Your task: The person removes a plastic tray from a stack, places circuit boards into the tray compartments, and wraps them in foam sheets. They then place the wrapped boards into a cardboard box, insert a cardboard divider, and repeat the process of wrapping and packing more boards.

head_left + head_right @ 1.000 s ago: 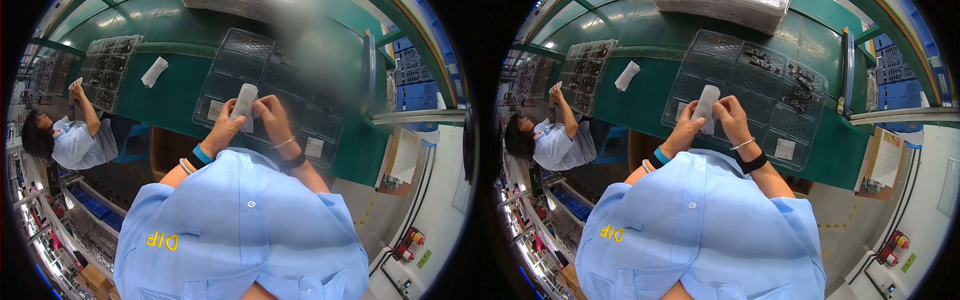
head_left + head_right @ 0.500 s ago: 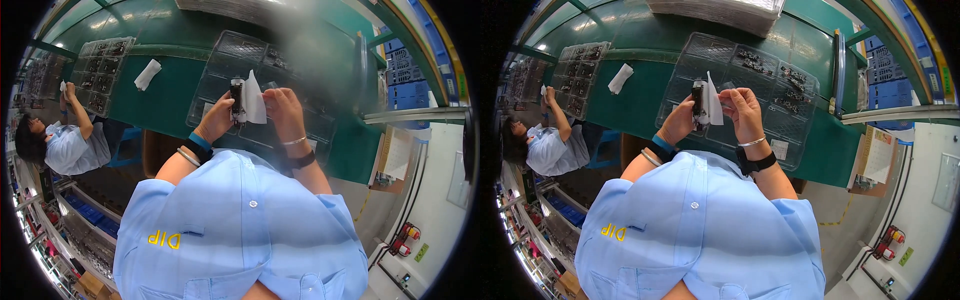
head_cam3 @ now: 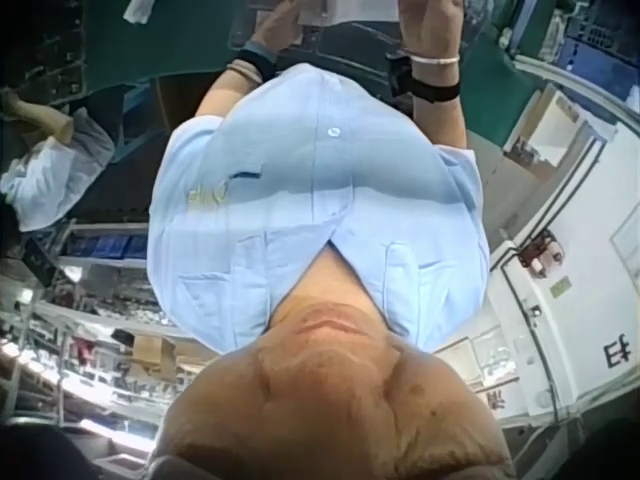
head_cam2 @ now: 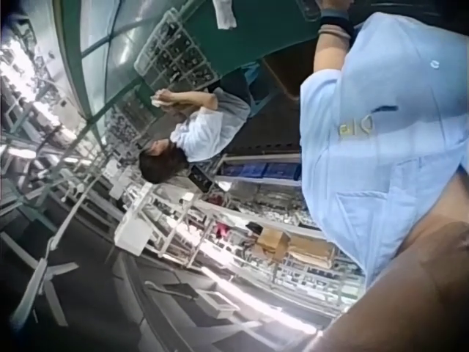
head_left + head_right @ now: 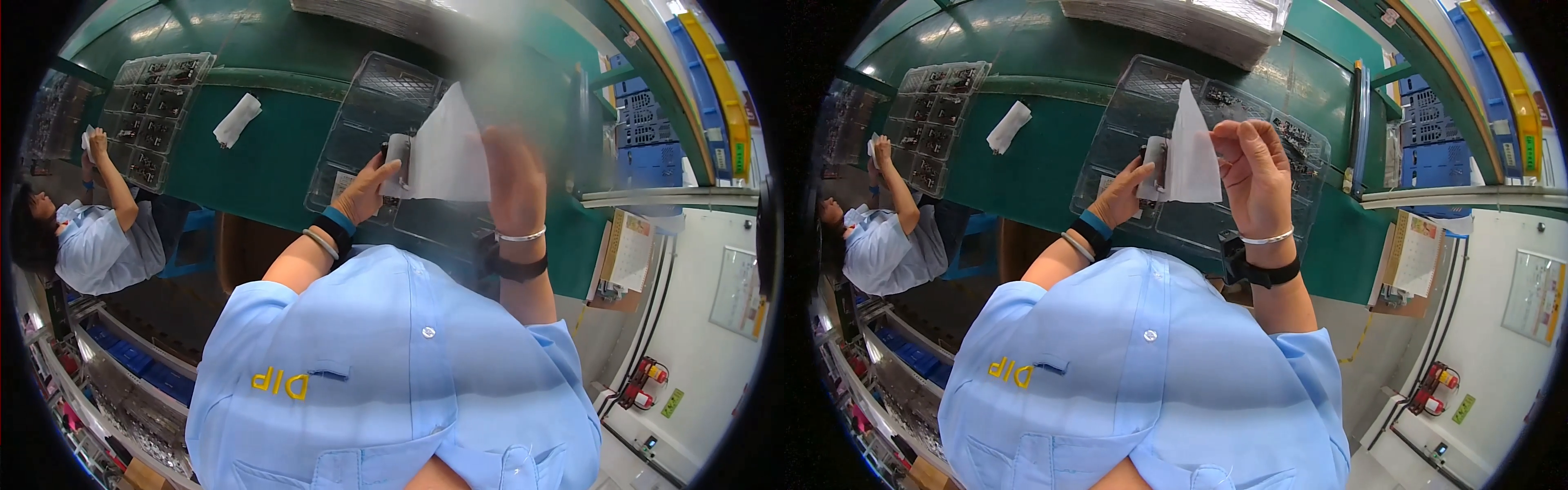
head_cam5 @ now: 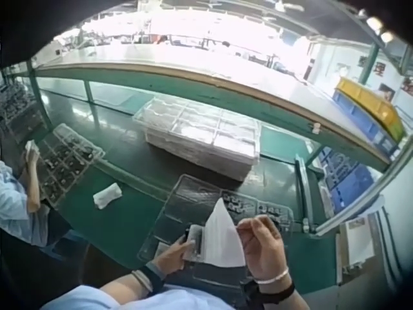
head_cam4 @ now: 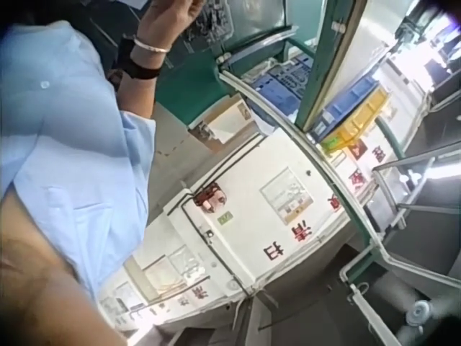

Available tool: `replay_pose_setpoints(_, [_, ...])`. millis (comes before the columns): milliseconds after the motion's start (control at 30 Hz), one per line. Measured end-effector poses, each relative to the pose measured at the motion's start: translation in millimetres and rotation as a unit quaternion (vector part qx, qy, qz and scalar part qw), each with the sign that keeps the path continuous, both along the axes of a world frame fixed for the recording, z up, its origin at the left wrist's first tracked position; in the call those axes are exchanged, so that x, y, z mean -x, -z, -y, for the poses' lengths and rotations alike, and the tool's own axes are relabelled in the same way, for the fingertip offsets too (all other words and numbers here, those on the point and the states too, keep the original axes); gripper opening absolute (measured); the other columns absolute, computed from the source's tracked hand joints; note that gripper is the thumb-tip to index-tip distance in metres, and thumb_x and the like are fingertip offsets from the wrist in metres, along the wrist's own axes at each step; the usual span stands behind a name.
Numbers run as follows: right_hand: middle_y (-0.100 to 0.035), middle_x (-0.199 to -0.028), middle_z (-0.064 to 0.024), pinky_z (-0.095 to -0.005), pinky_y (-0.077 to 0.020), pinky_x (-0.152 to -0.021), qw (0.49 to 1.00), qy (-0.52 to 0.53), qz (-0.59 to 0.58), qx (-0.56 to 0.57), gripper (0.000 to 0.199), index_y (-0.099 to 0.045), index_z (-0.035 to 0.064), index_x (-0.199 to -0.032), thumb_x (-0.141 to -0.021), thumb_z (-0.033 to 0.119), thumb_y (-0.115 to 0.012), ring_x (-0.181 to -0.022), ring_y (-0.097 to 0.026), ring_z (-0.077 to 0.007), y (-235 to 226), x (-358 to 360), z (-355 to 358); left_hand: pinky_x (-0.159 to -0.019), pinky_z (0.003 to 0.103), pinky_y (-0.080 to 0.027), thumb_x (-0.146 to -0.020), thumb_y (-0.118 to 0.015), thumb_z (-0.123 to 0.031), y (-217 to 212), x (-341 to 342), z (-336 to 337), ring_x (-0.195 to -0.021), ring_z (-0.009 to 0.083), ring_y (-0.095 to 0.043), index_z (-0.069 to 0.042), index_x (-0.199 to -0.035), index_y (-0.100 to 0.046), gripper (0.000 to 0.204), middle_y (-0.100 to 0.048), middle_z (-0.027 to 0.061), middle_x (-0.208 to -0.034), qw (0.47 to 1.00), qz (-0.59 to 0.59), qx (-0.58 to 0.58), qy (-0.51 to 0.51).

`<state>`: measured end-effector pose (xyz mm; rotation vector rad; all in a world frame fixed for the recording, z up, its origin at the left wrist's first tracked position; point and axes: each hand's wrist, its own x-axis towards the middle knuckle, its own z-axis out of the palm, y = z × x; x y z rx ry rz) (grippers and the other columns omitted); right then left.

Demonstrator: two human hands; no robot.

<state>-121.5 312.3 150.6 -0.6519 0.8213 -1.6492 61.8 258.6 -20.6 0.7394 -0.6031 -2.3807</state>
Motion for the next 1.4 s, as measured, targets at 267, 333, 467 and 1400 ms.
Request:
replay_pose_setpoints(267, [-0.062,-0.101,-0.0096,-0.0317,-0.0519,-0.079,1.000,-0.013,-0.016,0.019,0.013,-0.054,0.0063,-0.100,-0.098,0.017,-0.047,-0.093,-0.063,-0.0197,-49,-23,0,-0.093,0.040,-0.045,-0.081,-0.071,-0.037,14,-3,5,-0.111,0.0181,-0.052,-0.014,-0.132,-0.042,0.063,-0.052,0.0050,-0.120,1.000,-0.013,0.008,0.007])
replay_pose_setpoints(333, [-0.061,-0.101,-0.0095,-0.0311,-0.0515,-0.079,0.999,-0.013,-0.029,0.033,0.014,-0.054,0.0059,-0.101,-0.098,0.017,-0.046,-0.093,-0.062,-0.0189,-59,-27,2,-0.093,0.040,-0.044,-0.080,-0.072,-0.038,15,-5,4,-0.111,0.0179,-0.051,-0.013,-0.131,-0.042,0.064,-0.052,0.0051,-0.119,1.000,-0.015,0.000,0.020])
replay_pose_setpoints(467, [-0.057,-0.109,-0.0104,-0.0314,-0.0494,-0.082,0.992,-0.058,-0.034,0.106,0.023,-0.050,0.0033,-0.111,-0.099,0.021,-0.042,-0.097,-0.058,-0.0193,-61,-21,6,-0.092,0.041,-0.043,-0.079,-0.073,-0.040,20,-3,6,-0.110,0.0178,-0.050,-0.012,-0.131,-0.041,0.067,-0.052,0.0048,-0.117,0.999,-0.025,0.013,0.017])
replay_pose_setpoints(1400, [-0.056,-0.094,-0.0074,-0.0212,-0.0474,-0.064,0.981,-0.025,-0.131,0.143,0.027,-0.052,0.0063,-0.099,-0.102,0.027,-0.034,-0.077,-0.057,-0.0108,-89,-18,11,-0.081,0.029,-0.045,-0.082,-0.063,-0.024,46,-5,19,-0.096,0.0179,-0.055,0.000,-0.133,-0.037,0.062,-0.057,0.0084,-0.110,0.956,0.241,0.166,-0.034])
